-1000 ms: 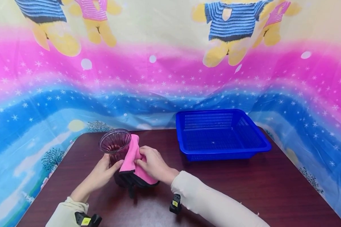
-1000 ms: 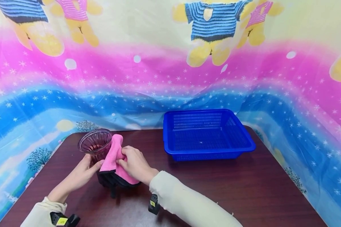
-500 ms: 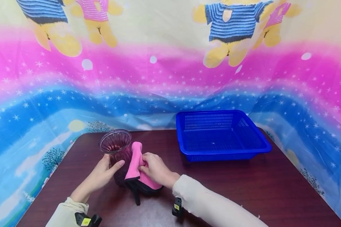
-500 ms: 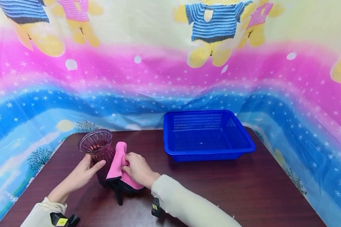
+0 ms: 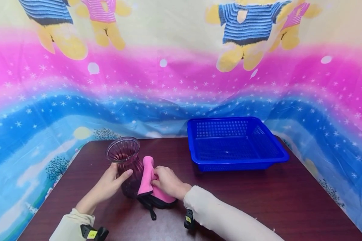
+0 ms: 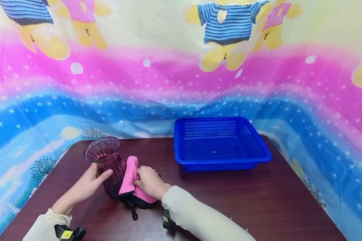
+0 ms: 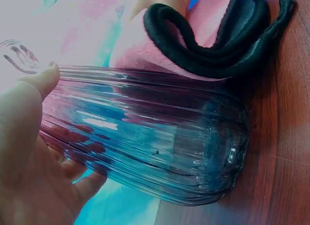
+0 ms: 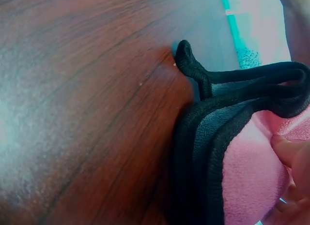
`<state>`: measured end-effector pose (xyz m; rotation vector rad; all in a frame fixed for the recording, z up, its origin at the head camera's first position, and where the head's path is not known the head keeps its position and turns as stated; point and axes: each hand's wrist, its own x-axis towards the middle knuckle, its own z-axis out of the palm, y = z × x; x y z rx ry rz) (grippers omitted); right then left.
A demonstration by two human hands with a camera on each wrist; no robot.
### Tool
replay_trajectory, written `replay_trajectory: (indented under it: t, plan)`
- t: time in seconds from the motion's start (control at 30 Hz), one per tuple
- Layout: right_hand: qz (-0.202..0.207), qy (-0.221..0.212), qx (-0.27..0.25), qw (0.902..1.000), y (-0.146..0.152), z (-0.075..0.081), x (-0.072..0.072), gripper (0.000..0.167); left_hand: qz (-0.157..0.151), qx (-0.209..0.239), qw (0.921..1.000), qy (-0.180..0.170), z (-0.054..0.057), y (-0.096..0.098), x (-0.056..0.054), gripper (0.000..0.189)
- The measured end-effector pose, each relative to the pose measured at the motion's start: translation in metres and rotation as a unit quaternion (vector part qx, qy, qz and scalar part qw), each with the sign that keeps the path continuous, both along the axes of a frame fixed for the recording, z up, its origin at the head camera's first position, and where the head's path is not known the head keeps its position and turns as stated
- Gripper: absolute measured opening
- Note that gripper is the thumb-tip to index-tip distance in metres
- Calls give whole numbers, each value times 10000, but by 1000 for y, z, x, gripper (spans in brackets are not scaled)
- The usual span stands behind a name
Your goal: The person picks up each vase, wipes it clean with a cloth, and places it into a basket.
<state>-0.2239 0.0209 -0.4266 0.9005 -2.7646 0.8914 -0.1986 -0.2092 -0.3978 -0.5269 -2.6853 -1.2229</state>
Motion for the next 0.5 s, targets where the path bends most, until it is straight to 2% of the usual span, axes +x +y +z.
replay_trajectory:
  t: [0.3,0.5]
  plan:
    - [-150,-336,255,9990,1,-9,-2,33,-63,93,9999,-45,0,0,0,63]
    - [29,-384,263,9989,2,-11,-3,30,-87,71,9999,-87,0,0,0,64]
